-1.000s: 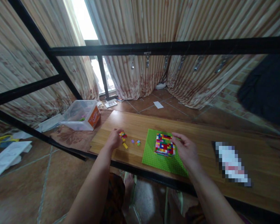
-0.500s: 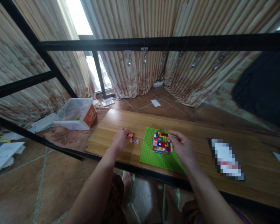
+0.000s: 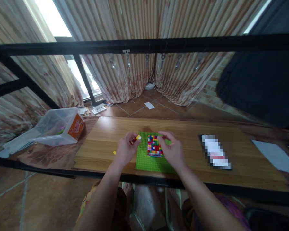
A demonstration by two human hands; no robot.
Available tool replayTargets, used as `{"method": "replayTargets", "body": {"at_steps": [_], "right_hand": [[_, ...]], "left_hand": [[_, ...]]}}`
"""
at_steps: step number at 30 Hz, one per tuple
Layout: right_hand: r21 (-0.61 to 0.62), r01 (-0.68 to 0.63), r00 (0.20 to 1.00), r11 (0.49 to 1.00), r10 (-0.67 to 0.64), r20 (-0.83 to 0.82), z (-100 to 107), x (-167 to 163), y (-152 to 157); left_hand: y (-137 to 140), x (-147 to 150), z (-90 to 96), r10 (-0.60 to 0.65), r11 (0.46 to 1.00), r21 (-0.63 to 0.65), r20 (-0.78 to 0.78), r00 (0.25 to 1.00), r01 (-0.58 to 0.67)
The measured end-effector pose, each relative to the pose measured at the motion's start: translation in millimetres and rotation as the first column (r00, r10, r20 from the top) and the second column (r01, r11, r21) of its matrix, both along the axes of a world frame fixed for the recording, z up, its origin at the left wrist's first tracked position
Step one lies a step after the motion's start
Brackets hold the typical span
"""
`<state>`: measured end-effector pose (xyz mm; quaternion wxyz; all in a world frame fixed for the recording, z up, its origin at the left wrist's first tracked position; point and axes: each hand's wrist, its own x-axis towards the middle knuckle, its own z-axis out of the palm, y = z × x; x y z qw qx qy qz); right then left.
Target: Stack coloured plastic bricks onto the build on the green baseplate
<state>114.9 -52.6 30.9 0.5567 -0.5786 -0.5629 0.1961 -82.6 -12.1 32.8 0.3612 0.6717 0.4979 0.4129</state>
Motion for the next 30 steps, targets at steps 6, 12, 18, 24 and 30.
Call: {"method": "replayTargets", "body": {"at_steps": [6,12,18,24,30], "right_hand": [[0.029,-0.135,0.989,0.990,0.137,-0.064,11,-13,-1],[0.003,-0.150,0.979,0.989,0.149,-0.140,15,-5,-1],[0.007,-0.174,0.973,0.985,0.173,-0.156,18,1,-2],[-0.032,-0.193,0.923,0.981,0.171,-0.345,13,0,4],[-0.102,-0.204,0.856,0.974,0.127,-0.502,12,0,6]], "left_hand": [[-9,43,5.6,-0.142,0.985,-0.023,0.445,0.884,0.170],[-11,56,10.9,-0.155,0.976,-0.052,0.526,0.836,0.213],[-11,57,9.7,-0.187,0.972,-0.034,0.481,0.856,0.231],[-11,59,9.7,-0.206,0.971,-0.019,0.429,0.880,0.237],[-8,56,14.5,-0.157,0.971,-0.080,0.496,0.854,0.225]]}}
